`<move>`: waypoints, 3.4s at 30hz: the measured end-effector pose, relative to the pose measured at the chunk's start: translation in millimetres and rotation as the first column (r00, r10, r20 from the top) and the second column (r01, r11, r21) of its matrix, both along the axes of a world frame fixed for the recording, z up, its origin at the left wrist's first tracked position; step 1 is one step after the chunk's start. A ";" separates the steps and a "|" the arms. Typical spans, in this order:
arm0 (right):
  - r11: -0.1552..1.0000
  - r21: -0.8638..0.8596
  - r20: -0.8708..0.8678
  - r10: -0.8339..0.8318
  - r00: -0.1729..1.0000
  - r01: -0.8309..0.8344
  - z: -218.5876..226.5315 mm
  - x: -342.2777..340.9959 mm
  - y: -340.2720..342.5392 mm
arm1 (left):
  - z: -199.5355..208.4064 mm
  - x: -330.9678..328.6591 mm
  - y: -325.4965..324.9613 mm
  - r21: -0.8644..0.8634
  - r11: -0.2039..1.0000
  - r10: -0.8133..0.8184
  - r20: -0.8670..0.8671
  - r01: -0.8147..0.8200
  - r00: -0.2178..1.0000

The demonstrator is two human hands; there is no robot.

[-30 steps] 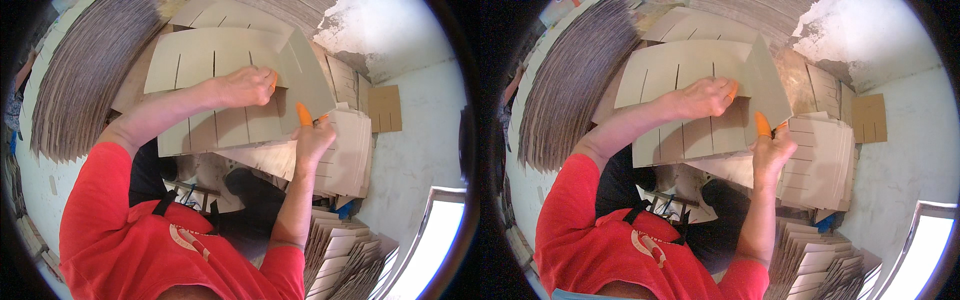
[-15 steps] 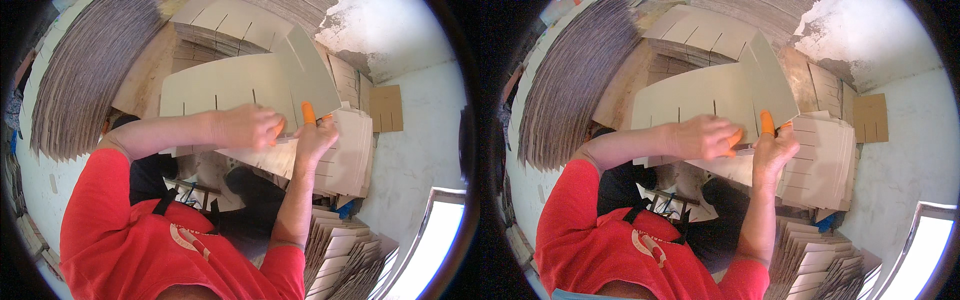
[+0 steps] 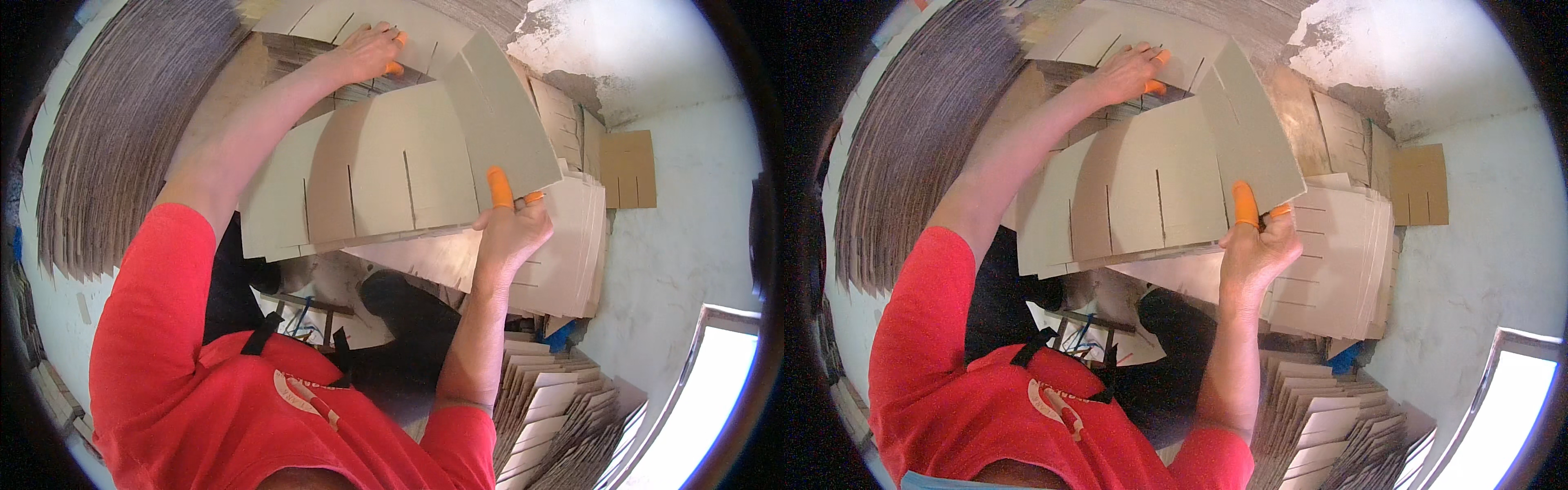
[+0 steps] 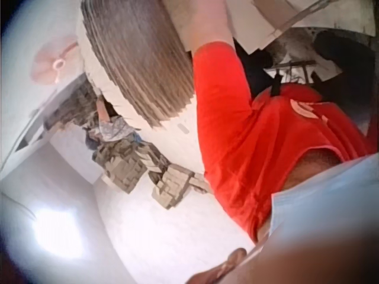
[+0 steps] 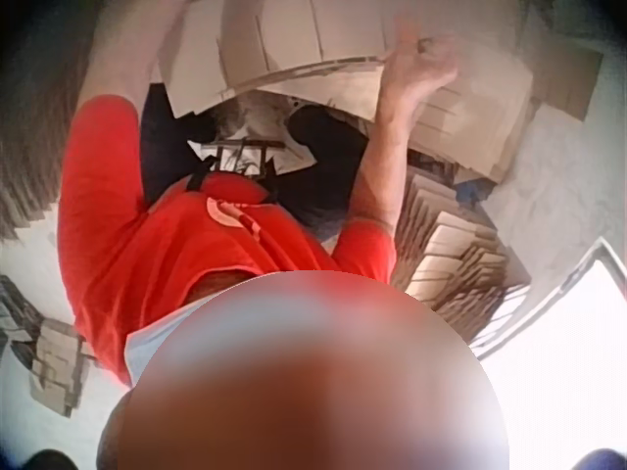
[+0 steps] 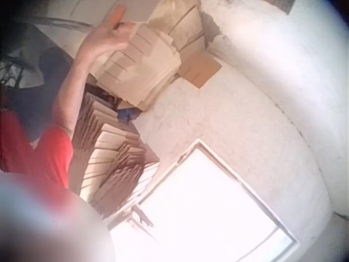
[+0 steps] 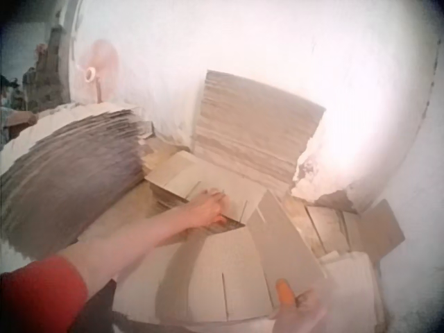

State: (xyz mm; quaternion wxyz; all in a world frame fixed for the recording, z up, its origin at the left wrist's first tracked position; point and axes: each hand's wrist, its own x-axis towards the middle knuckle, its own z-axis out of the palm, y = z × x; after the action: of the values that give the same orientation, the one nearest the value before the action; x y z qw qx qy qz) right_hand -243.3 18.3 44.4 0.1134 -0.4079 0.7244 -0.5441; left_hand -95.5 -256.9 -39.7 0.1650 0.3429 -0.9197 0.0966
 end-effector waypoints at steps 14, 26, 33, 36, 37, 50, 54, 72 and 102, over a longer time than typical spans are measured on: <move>0.999 -0.026 -0.028 0.021 0.999 -0.022 -6.8 -3.1 0.7 | 6.1 -5.8 0.5 -0.128 0.965 -0.239 -0.079 0.228 0.968; 0.995 -0.104 -0.034 0.007 0.999 -0.010 -7.6 -1.1 -1.5 | 29.3 -5.1 0.3 -0.193 0.958 -0.253 -0.218 0.213 0.943; 0.998 -0.057 -0.010 -0.003 1.000 0.003 -8.0 -2.1 0.5 | 47.0 -3.6 26.9 -0.360 0.893 -0.323 -0.094 0.270 0.942; 0.996 -0.089 -0.001 -0.014 1.000 0.014 -11.7 -2.3 0.6 | 51.9 -4.6 39.3 -0.380 0.870 -0.363 -0.057 0.316 0.930; 0.998 -0.070 -0.028 -0.012 1.000 0.010 -12.9 -3.2 0.9 | 54.0 -5.4 44.4 -0.380 0.861 -0.382 -0.048 0.337 0.923; 0.996 -0.083 -0.262 -0.034 0.964 0.013 -19.0 5.8 -2.2 | 68.0 -3.0 87.4 -0.386 0.835 -0.426 -0.004 0.392 0.905; 0.995 -0.101 -0.381 -0.025 0.924 -0.015 -18.5 8.9 -3.6 | 72.3 0.1 100.6 -0.382 0.833 -0.444 -0.026 0.401 0.896; 0.993 -0.059 -0.400 0.072 0.913 -0.104 -25.0 16.2 2.2 | 89.6 17.3 215.8 -0.305 0.791 -0.579 -0.098 0.530 0.809; 0.665 0.668 -0.258 0.627 0.735 -0.334 27.2 -32.5 -113.4 | 41.1 212.0 220.6 0.310 0.946 0.142 -0.150 -0.090 0.978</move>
State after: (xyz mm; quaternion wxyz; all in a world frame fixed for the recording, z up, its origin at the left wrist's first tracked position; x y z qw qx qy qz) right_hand -275.8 -95.0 71.6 0.1979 -0.6534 0.7192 -0.1290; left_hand 116.6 -36.3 1.4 0.1827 0.4248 -0.8843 -0.0649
